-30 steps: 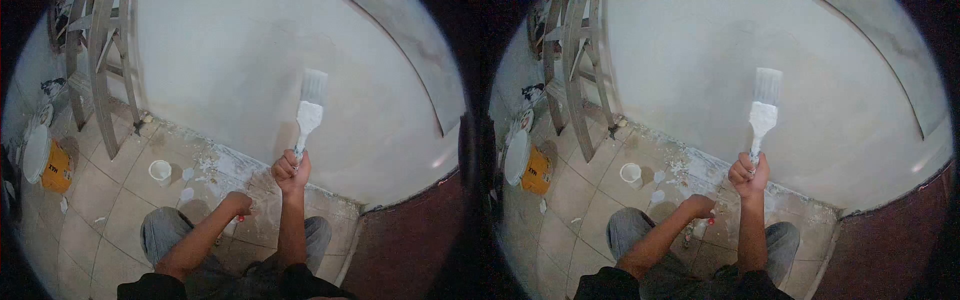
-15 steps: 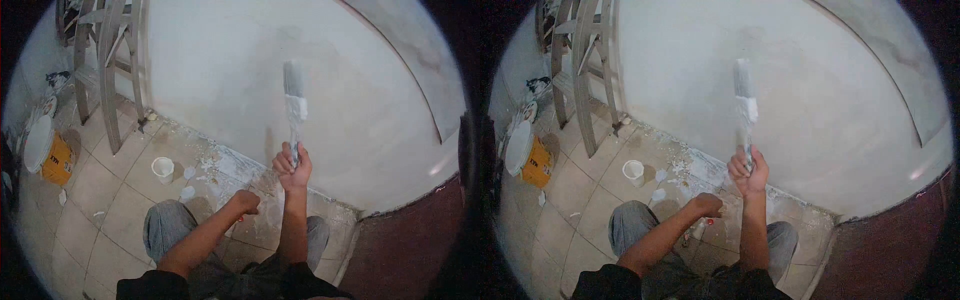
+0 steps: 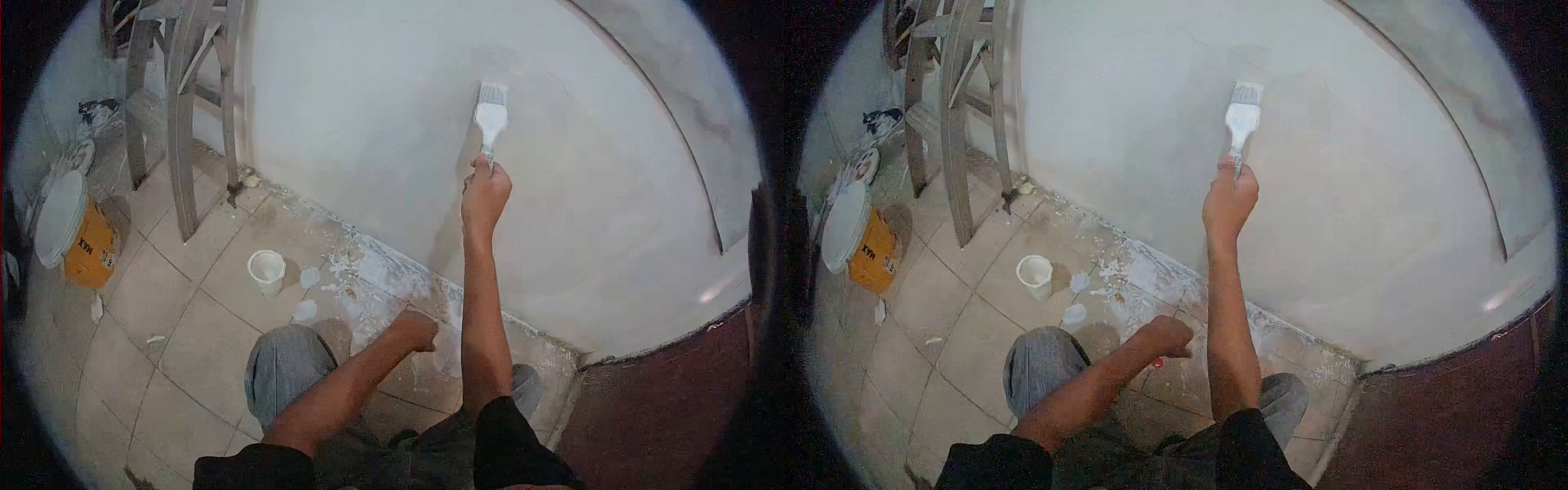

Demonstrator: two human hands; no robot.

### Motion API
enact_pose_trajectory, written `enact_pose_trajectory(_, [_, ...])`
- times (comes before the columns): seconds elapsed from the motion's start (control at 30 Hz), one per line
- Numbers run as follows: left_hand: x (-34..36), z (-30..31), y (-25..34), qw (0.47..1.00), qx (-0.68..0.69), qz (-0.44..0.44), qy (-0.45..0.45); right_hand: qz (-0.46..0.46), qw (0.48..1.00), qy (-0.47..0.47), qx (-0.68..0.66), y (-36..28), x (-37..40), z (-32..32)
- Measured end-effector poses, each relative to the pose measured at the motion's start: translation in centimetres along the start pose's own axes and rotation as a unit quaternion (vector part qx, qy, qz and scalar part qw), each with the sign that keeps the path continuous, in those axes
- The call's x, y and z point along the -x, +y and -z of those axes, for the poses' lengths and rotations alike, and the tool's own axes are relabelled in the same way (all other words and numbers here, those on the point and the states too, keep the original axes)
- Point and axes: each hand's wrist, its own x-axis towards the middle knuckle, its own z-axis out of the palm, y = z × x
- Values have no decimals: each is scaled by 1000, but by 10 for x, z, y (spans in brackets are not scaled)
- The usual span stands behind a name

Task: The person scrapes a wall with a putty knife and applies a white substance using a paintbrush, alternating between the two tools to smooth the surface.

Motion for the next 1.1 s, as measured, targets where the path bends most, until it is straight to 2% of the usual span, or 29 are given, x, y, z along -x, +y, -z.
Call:
enact_pose_trajectory(0.17, [-9, -7, -2, 999, 4, -23, 39, 16, 997, 9, 72, -2, 9, -5])
enact_pose_trajectory(0.23, [-9, -6, -3, 1000, 12, 24, 10, 32, 996, 12, 81, 0, 11, -8])
enact_pose_trajectory(0.33, [-6, -5, -5, 1000, 4, 24, 18, 30, 993, 32, 111, 4, 9, -12])
enact_pose_trajectory(0.4, [-5, -7, -7, 999, 5, 31, 19, 119, 979, 85, 143, 10, 5, -18])
enact_pose_trajectory(0.43, [-5, -8, -7, 999, 6, 35, 19, 118, 979, 85, 143, 13, 1, -19])
enact_pose_trajectory(0.5, [-2, -9, -8, 999, 5, 25, 27, 89, 976, -107, 167, 14, -9, -14])
enact_pose_trajectory(0.53, [1, -7, -10, 999, 2, 16, 38, 88, 977, -106, 165, 13, -10, -9])
enact_pose_trajectory(0.6, [13, 0, -9, 999, 5, 22, 25, 5, 941, -290, 172, 11, -5, 2])
enact_pose_trajectory(0.63, [17, 3, -9, 1000, 10, 25, 16, 5, 941, -292, 171, 14, 4, 4])
enact_pose_trajectory(0.7, [13, -5, -17, 999, 11, 25, 21, 102, 964, -191, 155, 19, 24, 6])
enact_pose_trajectory(0.73, [11, -9, -21, 999, 12, 25, 26, 102, 964, -194, 154, 21, 25, 6])
enact_pose_trajectory(0.8, [12, -6, -22, 999, 16, 33, 23, 71, 993, -87, 27, 20, 22, 11])
enact_pose_trajectory(0.87, [14, -4, -21, 999, 20, 38, 21, 67, 996, -56, 31, 13, 12, 16])
enact_pose_trajectory(0.93, [12, -9, -20, 998, -5, 26, 57, 65, 997, -24, 38, 7, 2, 18])
enact_pose_trajectory(1.03, [12, -13, -19, 996, 26, 15, 81, 77, 997, 29, -14, -4, -6, 16])
enact_pose_trajectory(1.1, [14, -11, -20, 997, 28, 20, 68, 33, 995, 67, -63, -14, -7, 16])
